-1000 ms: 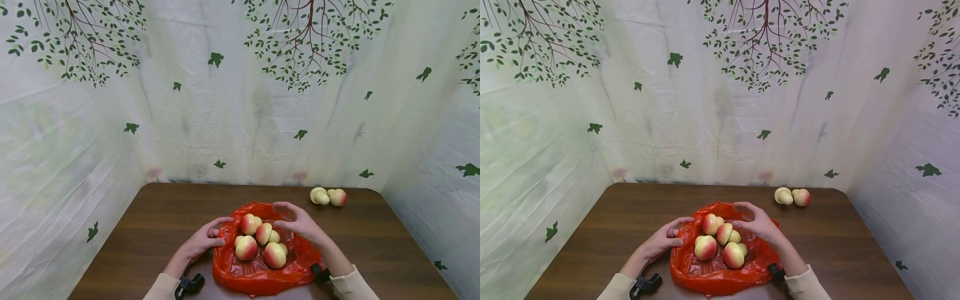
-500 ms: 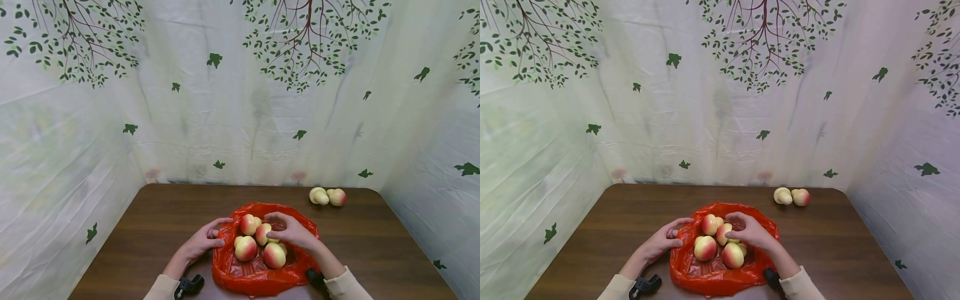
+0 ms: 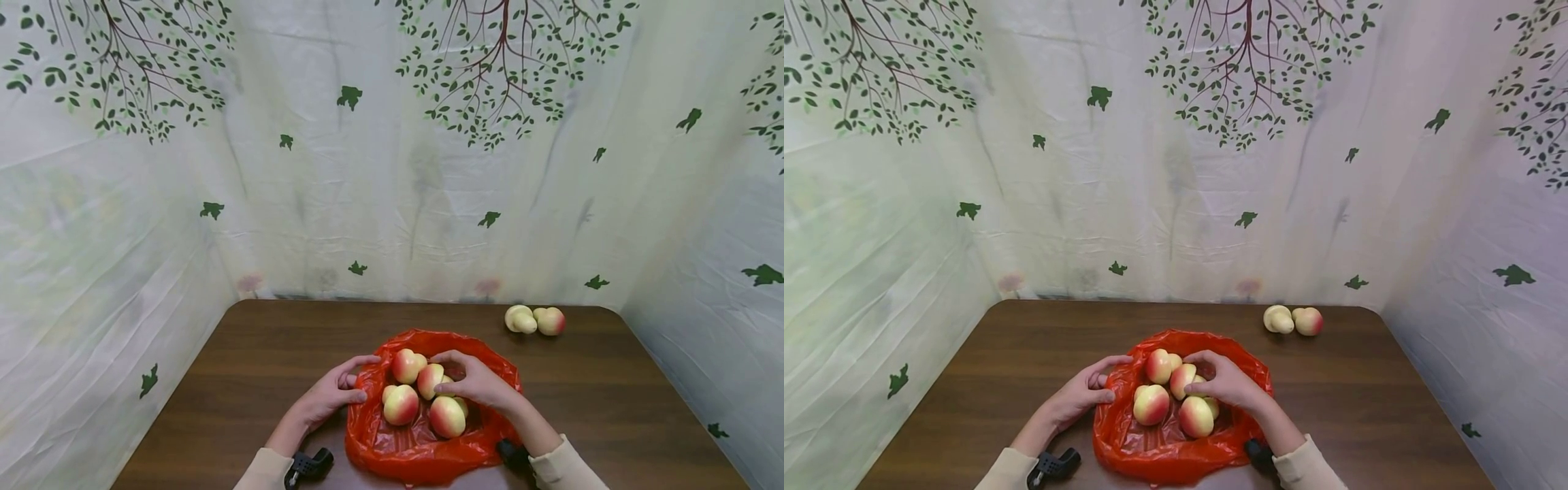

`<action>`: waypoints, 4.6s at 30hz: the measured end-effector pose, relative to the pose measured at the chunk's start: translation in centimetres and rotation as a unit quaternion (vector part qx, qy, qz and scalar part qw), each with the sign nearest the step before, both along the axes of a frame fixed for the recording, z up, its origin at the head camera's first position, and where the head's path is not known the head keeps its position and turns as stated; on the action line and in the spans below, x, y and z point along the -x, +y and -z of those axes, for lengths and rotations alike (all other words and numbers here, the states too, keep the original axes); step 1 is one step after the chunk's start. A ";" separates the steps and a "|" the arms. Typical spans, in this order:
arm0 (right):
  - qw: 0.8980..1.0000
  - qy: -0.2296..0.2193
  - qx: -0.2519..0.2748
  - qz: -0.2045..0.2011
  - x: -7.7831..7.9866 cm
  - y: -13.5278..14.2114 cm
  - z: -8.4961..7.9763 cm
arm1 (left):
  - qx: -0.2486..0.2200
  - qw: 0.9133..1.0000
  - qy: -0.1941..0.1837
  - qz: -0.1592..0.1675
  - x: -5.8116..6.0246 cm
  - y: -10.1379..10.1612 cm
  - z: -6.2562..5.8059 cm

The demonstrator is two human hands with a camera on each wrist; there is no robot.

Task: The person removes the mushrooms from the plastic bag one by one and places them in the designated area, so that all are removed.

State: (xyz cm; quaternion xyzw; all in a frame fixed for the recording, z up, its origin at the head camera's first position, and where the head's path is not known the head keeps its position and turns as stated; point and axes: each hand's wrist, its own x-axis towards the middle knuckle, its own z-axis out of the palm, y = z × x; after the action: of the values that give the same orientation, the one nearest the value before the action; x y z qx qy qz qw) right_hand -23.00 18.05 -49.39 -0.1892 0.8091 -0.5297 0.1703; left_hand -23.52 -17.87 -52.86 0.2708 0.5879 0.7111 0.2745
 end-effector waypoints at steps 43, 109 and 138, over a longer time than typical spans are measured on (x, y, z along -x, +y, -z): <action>0.998 -0.001 0.035 0.053 -0.1 1.7 -2.1 | 0.009 1.000 -0.003 0.002 0.0 -0.1 0.1; 0.958 0.072 -0.019 0.278 2.1 15.8 -5.7 | 0.002 1.000 -0.004 0.004 0.1 -0.1 0.2; 0.918 0.063 0.003 0.391 4.3 21.9 -4.0 | 0.004 1.000 -0.007 -0.002 -0.1 0.0 0.0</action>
State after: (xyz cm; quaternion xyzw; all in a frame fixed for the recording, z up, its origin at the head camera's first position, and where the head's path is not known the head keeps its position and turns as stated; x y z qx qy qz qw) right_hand -27.28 39.98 -45.35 0.1088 0.8263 -0.5431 -0.1023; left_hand -23.44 -17.86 -52.89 0.2634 0.5894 0.7111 0.2785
